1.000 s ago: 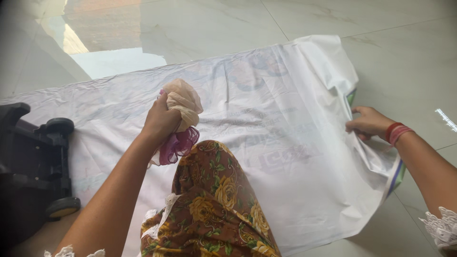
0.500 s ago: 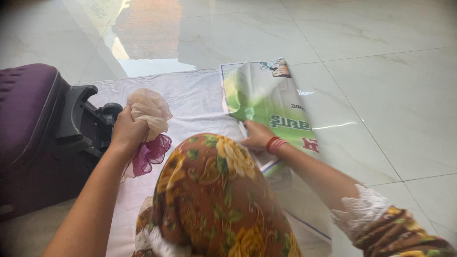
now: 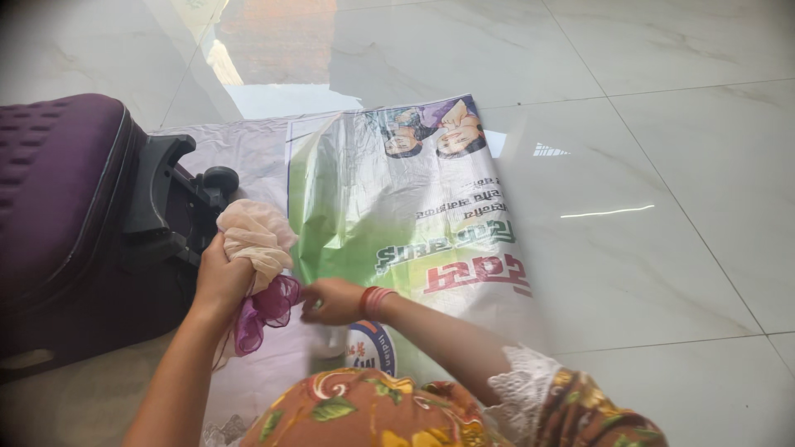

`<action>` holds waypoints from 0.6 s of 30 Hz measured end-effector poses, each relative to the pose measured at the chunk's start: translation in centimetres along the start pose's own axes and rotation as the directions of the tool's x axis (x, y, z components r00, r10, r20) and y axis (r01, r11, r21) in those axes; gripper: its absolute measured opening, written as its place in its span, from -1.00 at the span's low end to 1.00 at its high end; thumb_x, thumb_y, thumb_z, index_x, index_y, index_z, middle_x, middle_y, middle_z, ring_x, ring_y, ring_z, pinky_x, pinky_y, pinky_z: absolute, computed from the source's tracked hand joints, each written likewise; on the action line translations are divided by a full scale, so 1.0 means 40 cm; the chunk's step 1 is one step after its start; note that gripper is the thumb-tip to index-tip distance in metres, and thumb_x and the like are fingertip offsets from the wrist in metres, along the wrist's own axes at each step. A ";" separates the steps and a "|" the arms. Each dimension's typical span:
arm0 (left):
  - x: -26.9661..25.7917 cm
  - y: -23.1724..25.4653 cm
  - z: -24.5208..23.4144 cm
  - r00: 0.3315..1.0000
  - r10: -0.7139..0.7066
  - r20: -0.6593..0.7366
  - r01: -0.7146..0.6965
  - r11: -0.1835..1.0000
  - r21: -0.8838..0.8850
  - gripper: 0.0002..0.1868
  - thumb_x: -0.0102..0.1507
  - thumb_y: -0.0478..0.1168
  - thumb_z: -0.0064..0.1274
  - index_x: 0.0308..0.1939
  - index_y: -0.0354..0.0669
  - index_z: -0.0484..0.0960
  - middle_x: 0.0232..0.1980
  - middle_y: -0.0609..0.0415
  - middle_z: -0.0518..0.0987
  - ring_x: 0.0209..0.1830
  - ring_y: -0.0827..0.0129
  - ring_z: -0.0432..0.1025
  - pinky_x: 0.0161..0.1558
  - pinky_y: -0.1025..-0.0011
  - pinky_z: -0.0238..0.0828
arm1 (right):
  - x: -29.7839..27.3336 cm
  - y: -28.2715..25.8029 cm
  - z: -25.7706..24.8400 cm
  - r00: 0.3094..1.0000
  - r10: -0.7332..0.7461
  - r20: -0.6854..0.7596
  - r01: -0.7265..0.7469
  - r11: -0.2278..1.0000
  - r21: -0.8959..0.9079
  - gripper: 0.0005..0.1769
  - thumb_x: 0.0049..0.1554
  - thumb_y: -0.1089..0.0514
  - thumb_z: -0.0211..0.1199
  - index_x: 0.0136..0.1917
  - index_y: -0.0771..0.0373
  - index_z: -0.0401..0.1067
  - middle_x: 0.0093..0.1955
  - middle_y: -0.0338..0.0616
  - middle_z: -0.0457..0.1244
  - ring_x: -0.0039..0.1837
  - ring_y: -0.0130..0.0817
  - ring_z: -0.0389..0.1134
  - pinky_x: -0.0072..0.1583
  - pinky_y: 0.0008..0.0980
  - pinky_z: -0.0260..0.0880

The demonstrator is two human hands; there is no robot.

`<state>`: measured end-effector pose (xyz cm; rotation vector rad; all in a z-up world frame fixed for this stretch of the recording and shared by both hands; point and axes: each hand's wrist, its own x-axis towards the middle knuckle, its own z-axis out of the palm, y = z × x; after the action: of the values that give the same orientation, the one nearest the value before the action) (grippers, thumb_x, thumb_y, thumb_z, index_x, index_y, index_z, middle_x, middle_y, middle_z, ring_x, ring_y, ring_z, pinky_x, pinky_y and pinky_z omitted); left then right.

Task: The person folds and places various clothing items, a towel, and small toiletries into a purple suitcase. They close and secure the suitcase with a strap, then handle a plastic bag and a small cloth.

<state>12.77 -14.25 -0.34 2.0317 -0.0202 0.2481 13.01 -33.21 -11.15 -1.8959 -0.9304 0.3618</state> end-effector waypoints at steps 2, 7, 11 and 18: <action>0.009 -0.023 0.008 0.999 -0.016 0.031 0.019 0.994 -0.107 -0.59 0.12 -0.42 -0.13 0.05 -0.31 0.57 -0.05 -0.03 0.66 -0.10 0.33 0.55 -0.07 0.38 0.49 | -0.049 0.025 -0.063 0.956 0.058 -0.287 -0.083 0.994 -0.076 -0.66 0.20 0.11 0.17 0.24 0.11 0.53 0.14 -0.13 0.44 0.14 -0.25 0.50 0.23 -0.32 0.47; 0.026 -0.074 0.055 0.997 -0.021 0.073 0.038 0.973 -0.226 -0.58 0.11 -0.44 -0.15 0.04 -0.31 0.57 -0.06 -0.02 0.65 -0.12 0.33 0.55 -0.10 0.40 0.50 | -0.346 0.225 -0.372 0.491 -0.152 -0.858 -0.363 0.859 -0.360 -0.63 0.14 0.17 0.26 0.22 0.25 0.49 0.21 0.03 0.38 0.27 -0.03 0.35 0.36 -0.12 0.27; 0.044 -0.080 0.110 0.992 -0.081 0.094 0.101 0.967 -0.234 -0.58 0.10 -0.44 -0.14 0.05 -0.31 0.55 -0.06 -0.04 0.65 -0.13 0.32 0.55 -0.10 0.38 0.51 | -0.614 0.401 -0.469 0.196 0.311 -0.930 -0.694 0.714 0.093 -0.36 0.10 -0.17 0.40 0.22 0.37 0.42 0.13 0.16 0.32 0.17 -0.01 0.36 0.20 -0.10 0.34; 0.031 -0.055 0.163 0.989 -0.093 0.114 0.103 0.991 -0.082 -0.51 0.08 -0.45 -0.16 0.10 -0.31 0.55 -0.06 -0.06 0.67 -0.08 0.29 0.56 -0.04 0.38 0.48 | -0.654 0.560 -0.399 0.239 0.754 -0.612 -0.519 0.632 0.576 -0.24 0.19 -0.39 0.37 -0.07 0.48 0.59 -0.24 -0.06 0.38 -0.19 -0.33 0.27 -0.10 -0.31 0.30</action>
<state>15.34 -18.87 -4.91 1.9510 0.0000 0.0720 15.18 -68.11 -25.96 -1.7877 0.6104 0.0036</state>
